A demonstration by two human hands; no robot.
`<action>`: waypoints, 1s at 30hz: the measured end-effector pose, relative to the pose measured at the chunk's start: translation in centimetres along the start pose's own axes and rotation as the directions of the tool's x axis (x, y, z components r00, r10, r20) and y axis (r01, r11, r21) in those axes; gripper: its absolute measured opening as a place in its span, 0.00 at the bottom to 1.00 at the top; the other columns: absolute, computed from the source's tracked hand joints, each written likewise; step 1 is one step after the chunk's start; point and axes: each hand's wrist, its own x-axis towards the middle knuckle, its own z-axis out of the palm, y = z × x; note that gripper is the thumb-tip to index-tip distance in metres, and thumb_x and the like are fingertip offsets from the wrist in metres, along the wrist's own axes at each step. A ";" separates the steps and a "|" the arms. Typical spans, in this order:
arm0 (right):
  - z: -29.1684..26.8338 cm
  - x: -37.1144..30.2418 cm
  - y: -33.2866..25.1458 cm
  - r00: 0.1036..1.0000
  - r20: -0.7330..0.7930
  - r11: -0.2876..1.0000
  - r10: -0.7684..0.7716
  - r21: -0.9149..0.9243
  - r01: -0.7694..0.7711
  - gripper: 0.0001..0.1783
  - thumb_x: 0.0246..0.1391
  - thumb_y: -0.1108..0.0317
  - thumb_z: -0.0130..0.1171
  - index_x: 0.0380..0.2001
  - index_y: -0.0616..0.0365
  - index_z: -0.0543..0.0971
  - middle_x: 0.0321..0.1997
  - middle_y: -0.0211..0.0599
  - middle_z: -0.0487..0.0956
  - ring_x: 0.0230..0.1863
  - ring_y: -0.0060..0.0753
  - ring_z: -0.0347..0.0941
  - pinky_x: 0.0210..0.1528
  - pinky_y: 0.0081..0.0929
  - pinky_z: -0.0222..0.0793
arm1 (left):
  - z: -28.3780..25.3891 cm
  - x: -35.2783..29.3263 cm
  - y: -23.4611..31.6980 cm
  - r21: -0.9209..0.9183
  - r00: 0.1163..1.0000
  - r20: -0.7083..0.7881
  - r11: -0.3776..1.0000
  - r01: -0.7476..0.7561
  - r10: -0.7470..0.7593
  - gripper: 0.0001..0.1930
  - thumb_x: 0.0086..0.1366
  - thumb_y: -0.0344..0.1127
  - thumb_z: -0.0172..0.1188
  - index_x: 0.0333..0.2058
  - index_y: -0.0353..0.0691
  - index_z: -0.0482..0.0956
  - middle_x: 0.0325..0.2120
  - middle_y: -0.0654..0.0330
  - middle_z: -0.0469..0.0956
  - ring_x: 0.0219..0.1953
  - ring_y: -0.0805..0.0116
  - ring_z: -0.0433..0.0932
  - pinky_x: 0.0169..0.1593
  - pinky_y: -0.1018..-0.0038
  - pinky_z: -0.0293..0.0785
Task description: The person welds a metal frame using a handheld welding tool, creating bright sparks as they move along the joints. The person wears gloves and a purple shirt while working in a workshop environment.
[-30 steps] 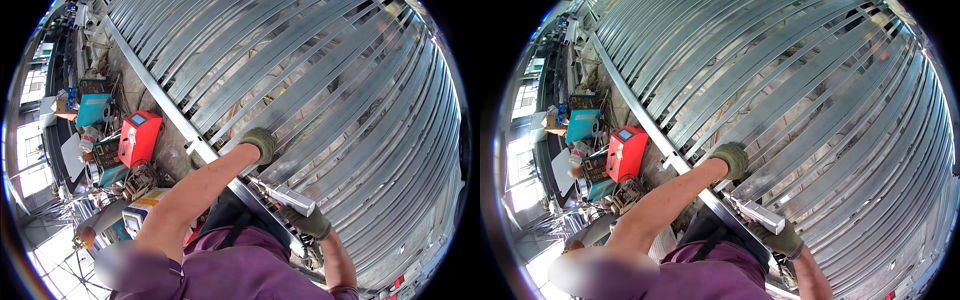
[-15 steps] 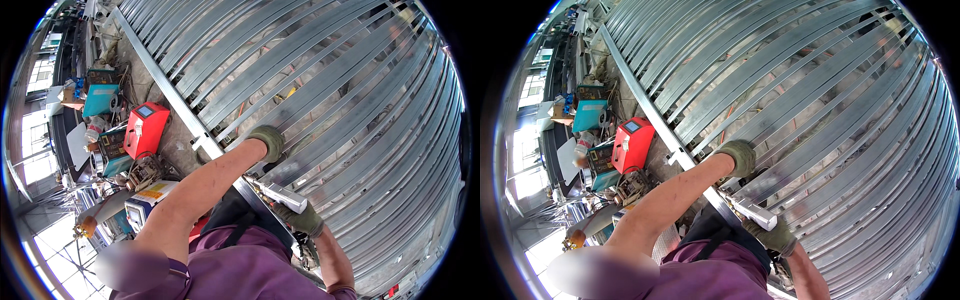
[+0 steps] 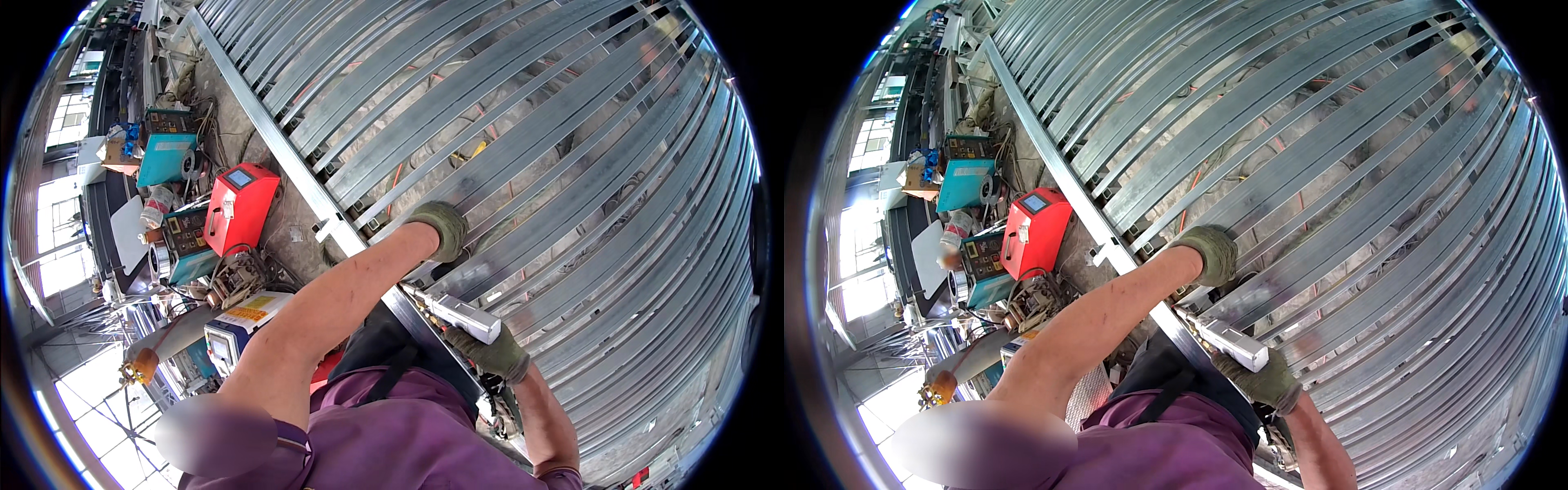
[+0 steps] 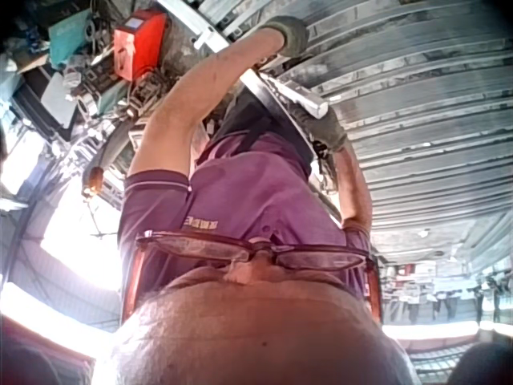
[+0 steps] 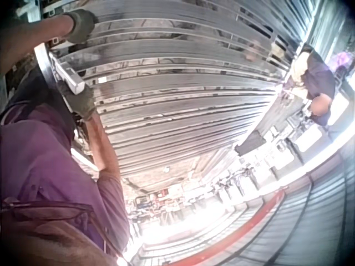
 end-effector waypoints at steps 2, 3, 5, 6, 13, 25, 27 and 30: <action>0.2 -0.1 -0.6 1.000 -0.011 0.994 0.005 -0.112 -0.006 0.27 0.70 0.57 0.70 0.66 0.58 0.79 0.61 0.40 0.87 0.61 0.35 0.85 0.65 0.32 0.83 | 0.1 0.2 -0.1 0.015 1.000 0.005 1.000 -0.009 0.009 0.17 0.67 0.44 0.64 0.45 0.44 0.94 0.47 0.47 0.90 0.51 0.46 0.89 0.54 0.55 0.84; 0.3 -0.2 -1.7 1.000 -0.012 0.976 0.020 -0.218 -0.022 0.27 0.70 0.57 0.71 0.66 0.57 0.80 0.61 0.40 0.88 0.62 0.35 0.85 0.65 0.32 0.83 | 0.0 0.0 0.0 0.010 1.000 -0.004 1.000 -0.005 0.005 0.16 0.67 0.44 0.64 0.45 0.43 0.94 0.47 0.47 0.90 0.51 0.46 0.89 0.54 0.55 0.84; 0.3 -0.2 -2.2 0.999 -0.016 0.948 0.033 -0.316 -0.037 0.27 0.69 0.56 0.72 0.66 0.55 0.81 0.60 0.40 0.88 0.62 0.34 0.85 0.64 0.32 0.82 | -0.1 -0.3 0.0 0.001 1.000 -0.022 1.000 0.005 -0.005 0.16 0.67 0.44 0.64 0.45 0.43 0.94 0.47 0.48 0.91 0.51 0.47 0.89 0.54 0.55 0.84; 0.4 -0.3 -2.2 0.999 -0.021 0.949 0.031 -0.312 -0.036 0.27 0.69 0.56 0.72 0.66 0.54 0.81 0.60 0.39 0.88 0.62 0.33 0.85 0.64 0.32 0.82 | -0.3 -0.4 0.2 0.004 1.000 -0.016 1.000 0.013 -0.013 0.16 0.67 0.44 0.64 0.45 0.43 0.94 0.47 0.48 0.91 0.51 0.47 0.90 0.54 0.55 0.84; 0.7 -0.6 -3.9 0.995 0.002 0.965 0.104 -0.240 -0.101 0.28 0.68 0.56 0.73 0.66 0.54 0.81 0.62 0.39 0.88 0.63 0.33 0.84 0.66 0.30 0.81 | -0.6 -0.8 0.3 -0.020 0.999 -0.028 1.000 0.019 -0.019 0.16 0.67 0.44 0.64 0.45 0.43 0.94 0.46 0.47 0.91 0.51 0.46 0.90 0.54 0.55 0.84; 0.8 -0.9 -5.4 0.986 0.076 0.949 0.150 -0.290 -0.122 0.26 0.77 0.63 0.59 0.72 0.63 0.71 0.65 0.44 0.82 0.65 0.35 0.81 0.69 0.29 0.81 | -0.4 -0.4 0.1 -0.001 1.000 0.003 1.000 0.005 -0.005 0.16 0.66 0.43 0.64 0.45 0.42 0.94 0.46 0.46 0.91 0.51 0.46 0.90 0.53 0.54 0.84; 1.0 -1.0 -6.9 0.974 0.094 0.925 0.206 -0.342 -0.163 0.26 0.79 0.64 0.57 0.72 0.64 0.70 0.67 0.46 0.81 0.65 0.35 0.80 0.69 0.29 0.81 | 0.0 -0.1 -0.1 0.017 1.000 0.027 1.000 -0.003 0.002 0.16 0.66 0.42 0.64 0.46 0.43 0.94 0.46 0.47 0.91 0.51 0.46 0.89 0.53 0.54 0.84; 0.7 -1.3 -4.6 0.989 0.070 0.967 0.130 -0.227 -0.112 0.27 0.77 0.62 0.60 0.72 0.62 0.71 0.65 0.43 0.82 0.64 0.32 0.81 0.68 0.28 0.82 | 0.4 0.4 -0.2 0.012 0.999 0.033 1.000 0.002 -0.002 0.16 0.66 0.42 0.64 0.45 0.43 0.94 0.46 0.46 0.91 0.50 0.46 0.90 0.53 0.54 0.84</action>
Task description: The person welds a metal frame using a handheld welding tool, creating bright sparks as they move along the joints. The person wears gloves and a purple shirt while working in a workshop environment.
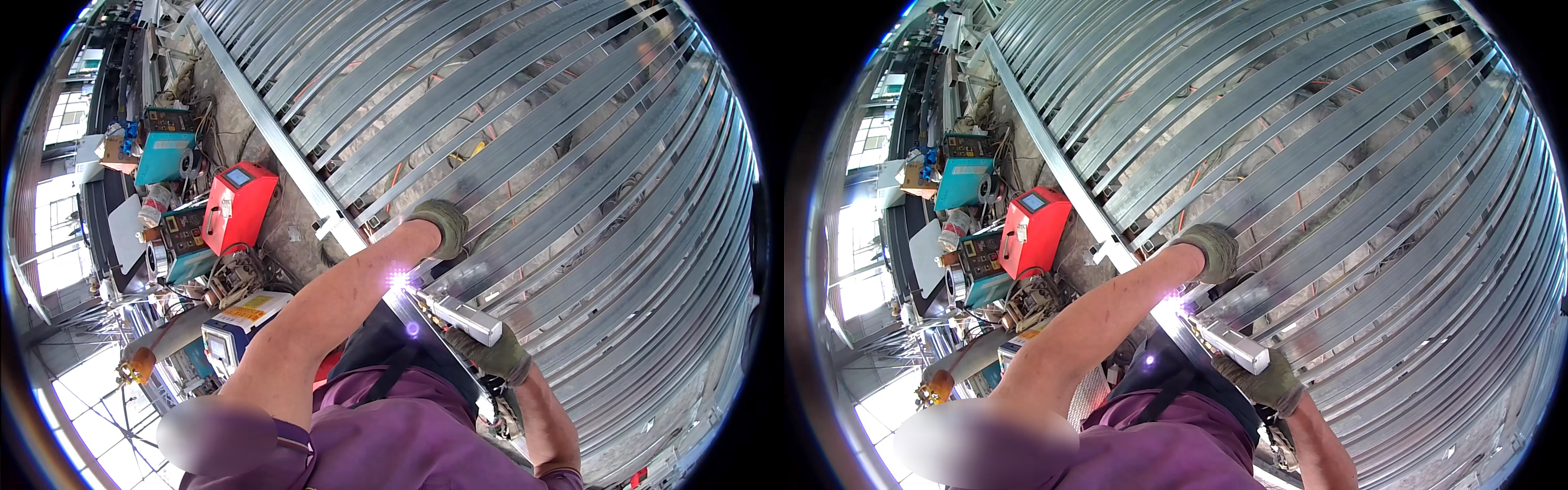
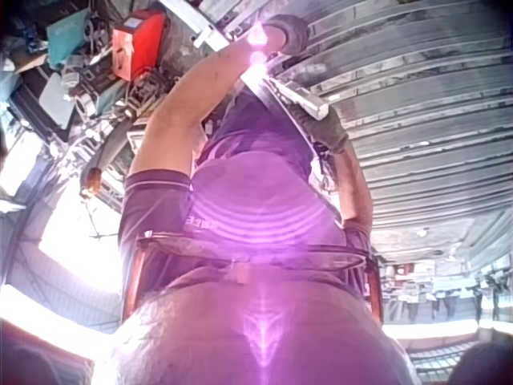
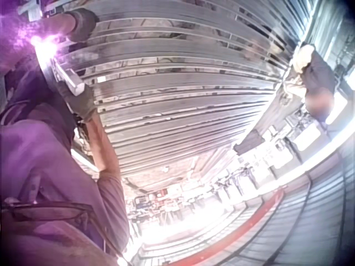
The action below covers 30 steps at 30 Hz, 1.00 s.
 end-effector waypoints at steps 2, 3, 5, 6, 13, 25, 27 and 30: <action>0.1 0.3 2.2 0.999 -0.037 0.995 -0.030 0.095 0.034 0.28 0.75 0.61 0.64 0.71 0.61 0.73 0.64 0.40 0.84 0.63 0.30 0.82 0.67 0.27 0.82 | -0.2 -0.1 0.1 0.010 1.000 0.003 1.000 -0.004 0.004 0.16 0.66 0.42 0.65 0.45 0.42 0.94 0.46 0.46 0.91 0.50 0.46 0.90 0.53 0.54 0.84; 0.1 0.4 2.2 0.998 -0.047 0.990 -0.040 0.131 0.046 0.28 0.74 0.60 0.66 0.70 0.60 0.74 0.63 0.39 0.84 0.63 0.29 0.82 0.67 0.26 0.82 | -0.3 -0.2 0.1 0.013 1.000 0.006 1.000 -0.004 0.004 0.16 0.66 0.42 0.65 0.45 0.42 0.94 0.46 0.46 0.91 0.50 0.46 0.90 0.52 0.54 0.84; 0.1 0.3 1.7 0.999 -0.029 0.994 -0.039 0.101 0.042 0.28 0.75 0.61 0.64 0.71 0.61 0.73 0.64 0.40 0.84 0.63 0.29 0.82 0.68 0.26 0.82 | -0.6 -0.3 0.3 0.022 1.000 0.019 1.000 0.006 -0.007 0.16 0.65 0.42 0.65 0.45 0.42 0.94 0.46 0.46 0.91 0.50 0.46 0.90 0.52 0.54 0.85; 0.0 0.2 1.2 0.999 -0.014 0.998 -0.034 0.054 0.035 0.28 0.76 0.61 0.63 0.71 0.61 0.72 0.64 0.41 0.83 0.64 0.30 0.81 0.68 0.27 0.81 | -0.6 -0.4 0.3 0.025 1.000 0.025 1.000 0.013 -0.014 0.16 0.65 0.41 0.66 0.45 0.42 0.94 0.46 0.46 0.91 0.50 0.46 0.90 0.52 0.54 0.85; -0.1 0.1 1.7 0.999 -0.008 0.999 -0.031 0.028 0.032 0.28 0.77 0.60 0.61 0.72 0.61 0.71 0.65 0.41 0.83 0.65 0.31 0.81 0.68 0.27 0.81 | -0.8 -0.5 0.2 0.015 1.000 0.025 1.000 0.001 -0.002 0.16 0.66 0.42 0.65 0.46 0.41 0.94 0.46 0.46 0.90 0.50 0.45 0.90 0.52 0.54 0.85; -0.4 0.0 4.0 0.990 0.045 0.991 -0.131 0.040 0.129 0.25 0.84 0.63 0.44 0.74 0.65 0.65 0.68 0.52 0.78 0.67 0.42 0.79 0.70 0.35 0.82 | -0.4 -0.8 0.3 0.012 0.999 -0.041 1.000 0.013 -0.012 0.15 0.68 0.42 0.64 0.45 0.43 0.94 0.46 0.48 0.91 0.50 0.47 0.90 0.51 0.56 0.85; -0.2 0.0 3.7 0.991 0.021 0.991 -0.133 0.006 0.133 0.25 0.81 0.60 0.51 0.72 0.63 0.70 0.65 0.48 0.81 0.64 0.37 0.81 0.68 0.32 0.83 | -1.1 -1.5 0.7 0.011 0.999 -0.040 1.000 0.020 -0.020 0.15 0.69 0.41 0.63 0.45 0.44 0.95 0.47 0.49 0.91 0.50 0.48 0.90 0.52 0.56 0.85; 0.2 -0.6 2.4 0.996 -0.089 0.990 -0.018 -0.141 0.006 0.26 0.74 0.55 0.65 0.66 0.60 0.79 0.58 0.39 0.87 0.58 0.30 0.85 0.62 0.28 0.84 | -1.2 -2.1 0.9 -0.029 0.998 -0.052 0.999 0.031 -0.033 0.16 0.69 0.42 0.62 0.46 0.42 0.94 0.48 0.49 0.91 0.52 0.49 0.90 0.53 0.57 0.85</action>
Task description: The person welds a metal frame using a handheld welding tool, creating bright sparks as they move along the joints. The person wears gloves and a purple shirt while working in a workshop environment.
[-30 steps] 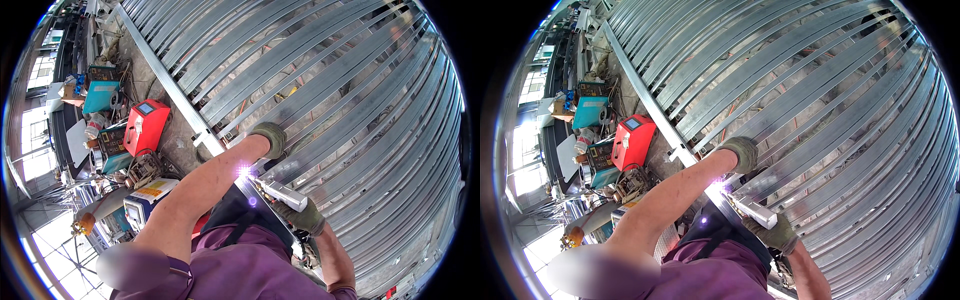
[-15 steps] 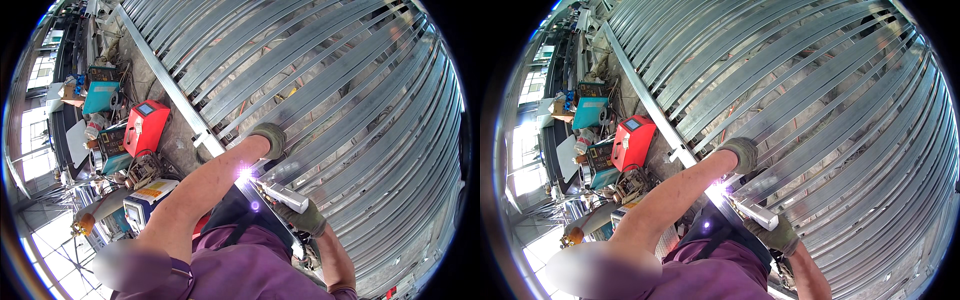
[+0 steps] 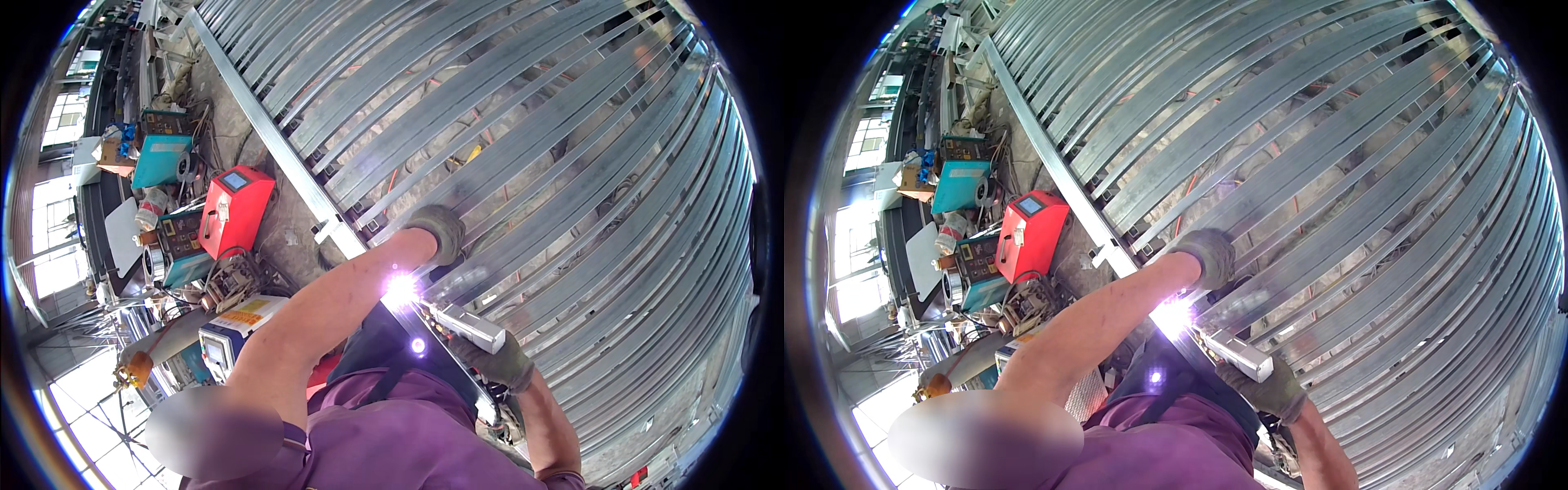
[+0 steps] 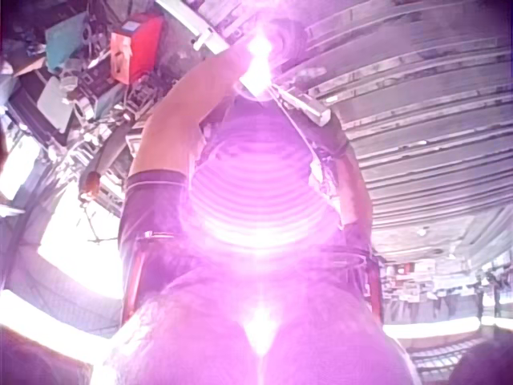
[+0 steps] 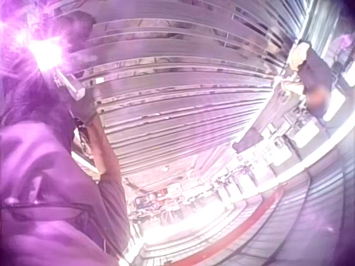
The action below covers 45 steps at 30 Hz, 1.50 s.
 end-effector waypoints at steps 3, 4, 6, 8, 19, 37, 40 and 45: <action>0.6 -0.9 0.8 0.992 -0.130 1.000 0.004 -0.029 -0.008 0.23 0.68 0.54 0.74 0.58 0.57 0.86 0.48 0.34 0.92 0.50 0.27 0.88 0.53 0.29 0.85 | 0.9 -0.1 -0.5 -0.007 1.000 -0.014 1.000 -0.019 0.019 0.20 0.73 0.47 0.58 0.49 0.39 0.92 0.52 0.48 0.89 0.53 0.47 0.89 0.57 0.55 0.84; 0.7 -1.2 0.5 0.985 -0.170 1.000 -0.009 -0.017 0.006 0.23 0.67 0.54 0.74 0.58 0.57 0.87 0.47 0.34 0.92 0.49 0.27 0.88 0.52 0.29 0.84 | -0.2 -0.7 -0.7 -0.033 1.000 0.002 0.999 0.008 -0.008 0.22 0.74 0.48 0.58 0.53 0.39 0.90 0.53 0.48 0.89 0.54 0.47 0.88 0.58 0.56 0.83; 0.6 -2.5 -0.8 0.969 -0.246 0.999 -0.033 0.002 0.035 0.23 0.66 0.54 0.75 0.57 0.57 0.87 0.45 0.34 0.92 0.46 0.26 0.88 0.50 0.29 0.84 | -2.5 -1.9 -1.5 -0.087 0.997 0.031 0.994 0.067 -0.064 0.25 0.75 0.50 0.57 0.59 0.38 0.86 0.55 0.48 0.88 0.57 0.46 0.87 0.60 0.56 0.82; 0.2 -3.1 -1.4 0.973 -0.221 0.997 -0.062 0.033 0.071 0.23 0.67 0.58 0.75 0.59 0.58 0.86 0.47 0.36 0.91 0.44 0.25 0.86 0.49 0.28 0.84 | -0.5 -0.8 -5.3 -0.028 0.998 -0.046 0.998 0.047 -0.049 0.28 0.77 0.51 0.54 0.66 0.38 0.78 0.58 0.47 0.85 0.60 0.46 0.84 0.62 0.57 0.80; 0.0 -0.1 -3.8 0.968 -0.209 0.989 -0.140 0.026 0.149 0.26 0.66 0.58 0.76 0.61 0.61 0.84 0.46 0.37 0.91 0.44 0.23 0.85 0.47 0.27 0.82 | -1.7 0.7 -7.5 0.064 0.990 -0.056 0.989 0.136 -0.133 0.22 0.76 0.51 0.54 0.56 0.46 0.87 0.51 0.53 0.89 0.53 0.49 0.88 0.58 0.53 0.82; -2.1 1.7 -6.3 0.993 -0.113 0.983 0.034 0.183 -0.013 0.23 0.70 0.62 0.72 0.61 0.63 0.83 0.47 0.31 0.89 0.45 0.21 0.82 0.46 0.25 0.81 | -3.5 -0.4 -7.6 0.030 0.989 -0.006 0.989 0.148 -0.148 0.30 0.71 0.63 0.62 0.51 0.41 0.91 0.50 0.50 0.89 0.53 0.46 0.88 0.58 0.53 0.82; -0.8 4.1 -6.5 0.986 -0.120 0.976 -0.111 0.173 0.131 0.25 0.70 0.60 0.73 0.63 0.62 0.82 0.46 0.31 0.89 0.44 0.20 0.81 0.47 0.26 0.81 | -4.7 -1.0 -7.6 -0.016 0.985 0.019 0.985 0.171 -0.170 0.31 0.69 0.65 0.64 0.49 0.40 0.91 0.47 0.50 0.90 0.50 0.46 0.88 0.56 0.54 0.83; -0.3 7.7 -7.2 0.995 -0.066 0.980 -0.070 0.180 0.081 0.26 0.71 0.58 0.72 0.64 0.62 0.82 0.49 0.36 0.89 0.47 0.22 0.82 0.49 0.27 0.81 | -5.1 -0.8 -8.0 -0.037 0.985 0.032 0.984 0.173 -0.172 0.31 0.65 0.64 0.67 0.50 0.41 0.92 0.48 0.51 0.90 0.51 0.47 0.88 0.56 0.54 0.83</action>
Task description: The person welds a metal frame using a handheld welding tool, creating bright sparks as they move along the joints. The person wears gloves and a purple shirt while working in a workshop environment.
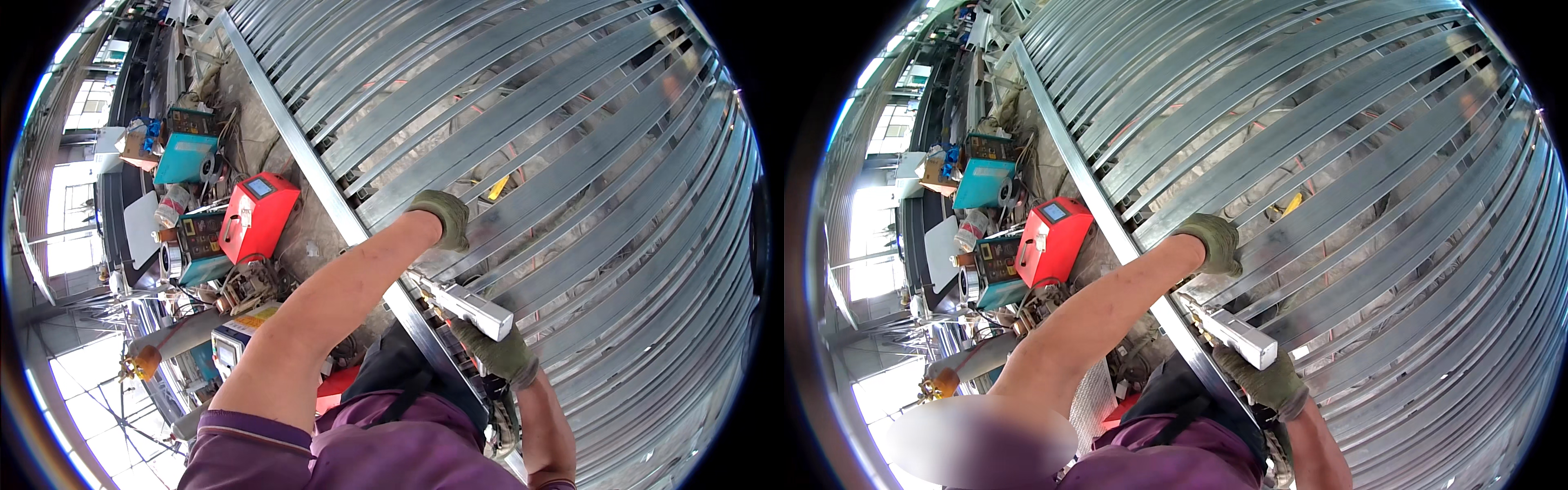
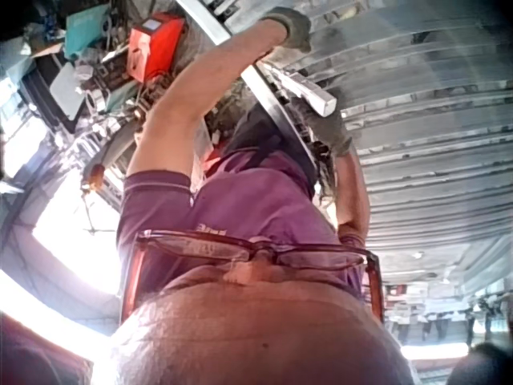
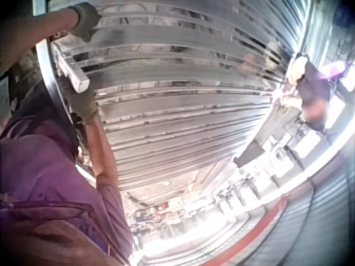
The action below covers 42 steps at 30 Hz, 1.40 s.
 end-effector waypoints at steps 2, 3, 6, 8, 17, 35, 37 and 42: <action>0.0 0.4 0.3 1.000 0.004 0.998 -0.007 0.060 0.006 0.24 0.71 0.60 0.71 0.64 0.62 0.83 0.50 0.36 0.89 0.48 0.22 0.82 0.49 0.27 0.80 | -0.1 0.2 0.0 -0.001 1.000 -0.011 1.000 0.014 -0.014 0.29 0.63 0.62 0.68 0.51 0.45 0.92 0.50 0.54 0.90 0.52 0.50 0.89 0.56 0.55 0.84; -0.1 0.5 0.1 1.000 0.020 0.999 0.009 0.051 -0.010 0.24 0.71 0.61 0.71 0.63 0.62 0.83 0.50 0.36 0.89 0.48 0.22 0.82 0.49 0.27 0.81 | 0.1 0.3 -0.1 0.005 1.000 -0.012 1.000 0.002 -0.002 0.29 0.63 0.62 0.68 0.51 0.45 0.92 0.50 0.54 0.90 0.52 0.50 0.89 0.56 0.54 0.84; -0.5 1.0 0.7 0.999 0.038 0.999 -0.022 0.033 0.021 0.23 0.71 0.62 0.71 0.63 0.64 0.83 0.51 0.36 0.89 0.48 0.22 0.82 0.49 0.27 0.81 | 0.4 0.7 -0.4 0.011 0.999 -0.014 0.999 -0.030 0.031 0.31 0.64 0.63 0.68 0.52 0.44 0.91 0.50 0.53 0.90 0.52 0.49 0.88 0.56 0.54 0.84; -0.1 1.8 2.6 0.989 0.010 0.988 -0.150 0.039 0.150 0.23 0.71 0.62 0.71 0.62 0.64 0.83 0.51 0.36 0.89 0.47 0.22 0.82 0.48 0.27 0.81 | 0.3 0.7 -0.4 0.008 0.999 -0.013 0.999 -0.045 0.045 0.33 0.65 0.65 0.67 0.53 0.41 0.90 0.49 0.49 0.90 0.53 0.46 0.88 0.57 0.54 0.83; 0.8 2.5 1.7 0.999 0.042 0.999 -0.030 0.014 0.029 0.22 0.70 0.64 0.72 0.61 0.64 0.83 0.53 0.37 0.89 0.51 0.23 0.84 0.50 0.27 0.82 | 0.9 1.1 -0.8 0.006 0.999 -0.022 0.999 -0.039 0.039 0.34 0.64 0.66 0.67 0.53 0.41 0.90 0.50 0.50 0.90 0.53 0.46 0.88 0.56 0.54 0.84; 1.3 1.7 0.8 0.998 0.012 0.992 -0.054 -0.110 0.055 0.21 0.69 0.61 0.73 0.60 0.60 0.85 0.52 0.40 0.91 0.51 0.27 0.88 0.51 0.29 0.83 | 0.6 1.0 -0.7 -0.023 0.999 -0.014 0.999 -0.033 0.032 0.34 0.64 0.66 0.69 0.55 0.41 0.90 0.51 0.48 0.90 0.55 0.45 0.88 0.58 0.54 0.83; 1.4 1.7 1.1 0.998 0.007 0.988 -0.069 -0.137 0.070 0.22 0.68 0.63 0.73 0.60 0.61 0.85 0.53 0.41 0.90 0.53 0.28 0.88 0.52 0.29 0.84 | 0.5 0.9 -0.6 -0.026 0.999 -0.019 0.999 -0.030 0.029 0.34 0.63 0.65 0.69 0.55 0.41 0.90 0.51 0.49 0.90 0.55 0.45 0.88 0.58 0.54 0.83; 1.6 1.7 1.9 0.988 -0.013 0.987 -0.155 -0.037 0.154 0.22 0.66 0.67 0.75 0.60 0.64 0.84 0.55 0.40 0.90 0.54 0.29 0.88 0.54 0.29 0.84 | 0.3 0.7 -0.5 -0.029 0.999 -0.021 0.999 -0.028 0.027 0.34 0.63 0.65 0.70 0.54 0.41 0.90 0.51 0.49 0.90 0.55 0.46 0.88 0.58 0.54 0.83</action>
